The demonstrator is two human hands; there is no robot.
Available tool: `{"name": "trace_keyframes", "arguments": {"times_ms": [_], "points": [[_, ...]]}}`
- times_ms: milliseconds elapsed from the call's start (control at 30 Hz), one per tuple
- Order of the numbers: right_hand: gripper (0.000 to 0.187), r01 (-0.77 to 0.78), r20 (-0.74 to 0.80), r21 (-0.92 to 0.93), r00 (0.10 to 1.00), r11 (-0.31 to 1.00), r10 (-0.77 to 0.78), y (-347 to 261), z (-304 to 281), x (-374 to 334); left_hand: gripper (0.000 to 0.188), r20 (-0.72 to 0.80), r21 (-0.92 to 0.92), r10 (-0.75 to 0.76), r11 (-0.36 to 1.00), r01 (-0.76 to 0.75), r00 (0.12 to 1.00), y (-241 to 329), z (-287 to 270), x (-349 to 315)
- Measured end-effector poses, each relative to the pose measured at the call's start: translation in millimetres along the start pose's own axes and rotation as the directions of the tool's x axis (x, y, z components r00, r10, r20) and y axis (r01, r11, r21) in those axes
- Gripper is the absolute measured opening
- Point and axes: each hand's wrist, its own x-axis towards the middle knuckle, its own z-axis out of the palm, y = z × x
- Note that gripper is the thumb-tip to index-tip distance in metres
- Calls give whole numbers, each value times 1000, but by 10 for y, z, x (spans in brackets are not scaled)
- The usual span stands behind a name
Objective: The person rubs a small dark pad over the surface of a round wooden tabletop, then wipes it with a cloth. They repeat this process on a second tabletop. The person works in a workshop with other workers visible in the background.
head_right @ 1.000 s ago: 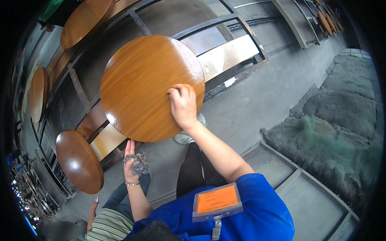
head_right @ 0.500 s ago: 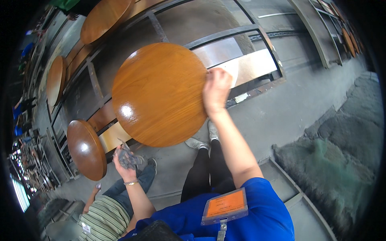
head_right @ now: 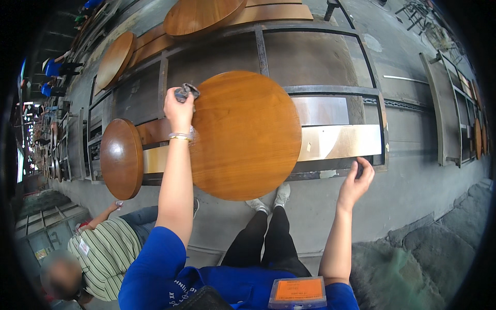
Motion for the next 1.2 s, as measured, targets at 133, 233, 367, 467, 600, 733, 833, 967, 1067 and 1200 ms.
{"name": "trace_keyframes", "arguments": {"times_ms": [133, 233, 367, 467, 600, 733, 833, 967, 1067, 1200], "points": [[15, -8, -35, -90, 999, 996, 4, 373, -226, 82, 41, -50, 153, 118, 982, -109, 992, 290, 493, -144], [15, -24, -46, -113, 999, 993, 19, 533, -378, 154, 47, 13, 133, 258, 957, -257, 966, 730, 814, -316], [15, -81, -50, -128, 996, 988, 76, 652, -445, 280, 49, 160, -11, 329, 943, -331, 931, 1481, 1191, -709], [16, -64, -45, -142, 997, 988, 58, 736, -434, 389, 41, 172, -10, 404, 913, -409, 898, 1593, 1224, -782], [18, -84, -60, -146, 995, 986, 76, 908, -492, 557, 42, 84, 250, 304, 915, -316, 949, 951, 862, -377], [18, -111, -100, -156, 990, 982, 96, 1092, -599, 665, 37, -40, 309, 18, 951, -5, 999, 435, 619, 9], [18, -100, -98, -189, 992, 977, 83, 1172, -637, 687, 37, -32, 284, 147, 950, -132, 989, 764, 900, -78], [17, -131, -93, -161, 989, 978, 117, 1155, -558, 734, 34, 93, 47, 360, 930, -365, 928, 1690, 1368, -653], [17, -82, -80, -166, 994, 983, 69, 1085, -475, 813, 40, 162, -75, 368, 930, -360, 916, 1941, 1419, -986], [18, -44, -84, -160, 996, 986, 31, 1075, -481, 940, 39, -18, 113, 287, 952, -283, 958, 1084, 893, -749]]}}
